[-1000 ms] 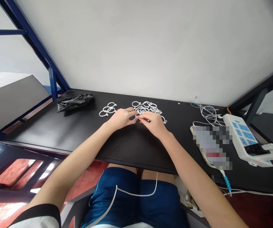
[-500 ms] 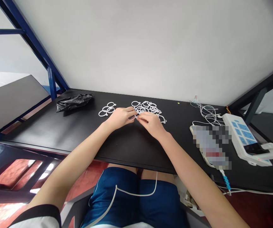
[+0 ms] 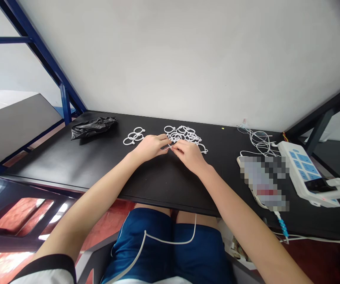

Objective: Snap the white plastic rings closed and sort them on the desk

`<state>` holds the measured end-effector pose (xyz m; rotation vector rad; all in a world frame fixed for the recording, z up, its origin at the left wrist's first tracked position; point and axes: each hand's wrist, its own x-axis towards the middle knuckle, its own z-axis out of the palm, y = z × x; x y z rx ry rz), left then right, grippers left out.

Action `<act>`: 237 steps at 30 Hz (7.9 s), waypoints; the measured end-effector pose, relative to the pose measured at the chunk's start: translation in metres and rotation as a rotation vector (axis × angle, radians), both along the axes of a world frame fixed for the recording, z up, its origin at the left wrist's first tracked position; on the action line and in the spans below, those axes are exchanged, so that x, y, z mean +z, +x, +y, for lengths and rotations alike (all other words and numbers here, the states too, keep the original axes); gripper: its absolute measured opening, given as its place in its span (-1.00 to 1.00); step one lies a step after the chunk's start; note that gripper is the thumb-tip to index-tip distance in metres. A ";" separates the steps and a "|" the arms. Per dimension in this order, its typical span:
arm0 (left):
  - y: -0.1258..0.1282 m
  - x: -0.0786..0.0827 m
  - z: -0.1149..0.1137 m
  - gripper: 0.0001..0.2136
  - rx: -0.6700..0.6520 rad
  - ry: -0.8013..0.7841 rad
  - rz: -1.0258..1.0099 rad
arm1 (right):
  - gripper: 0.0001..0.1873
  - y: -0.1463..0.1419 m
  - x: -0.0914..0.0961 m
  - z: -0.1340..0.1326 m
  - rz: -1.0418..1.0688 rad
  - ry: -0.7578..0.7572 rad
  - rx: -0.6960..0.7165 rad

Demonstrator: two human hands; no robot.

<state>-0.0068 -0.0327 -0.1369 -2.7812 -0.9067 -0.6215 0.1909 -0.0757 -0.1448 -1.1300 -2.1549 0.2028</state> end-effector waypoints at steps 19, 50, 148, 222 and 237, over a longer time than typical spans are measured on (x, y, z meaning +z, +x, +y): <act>0.001 -0.002 0.000 -0.81 -0.001 -0.038 0.047 | -0.81 0.001 0.001 -0.002 -0.047 -0.027 0.008; 0.002 0.000 -0.003 -0.82 0.040 -0.066 0.091 | -0.82 0.000 0.003 -0.004 -0.086 -0.034 -0.004; 0.018 0.003 -0.016 -0.78 -0.047 -0.126 -0.465 | -0.68 0.002 0.018 0.002 0.759 -0.513 0.009; 0.010 -0.002 -0.014 -0.55 -0.207 0.060 -0.723 | -0.76 -0.021 0.010 -0.020 0.048 -0.127 0.109; 0.014 0.001 -0.015 -0.62 -0.214 0.149 -0.578 | -0.70 -0.024 0.003 -0.017 0.057 -0.198 0.041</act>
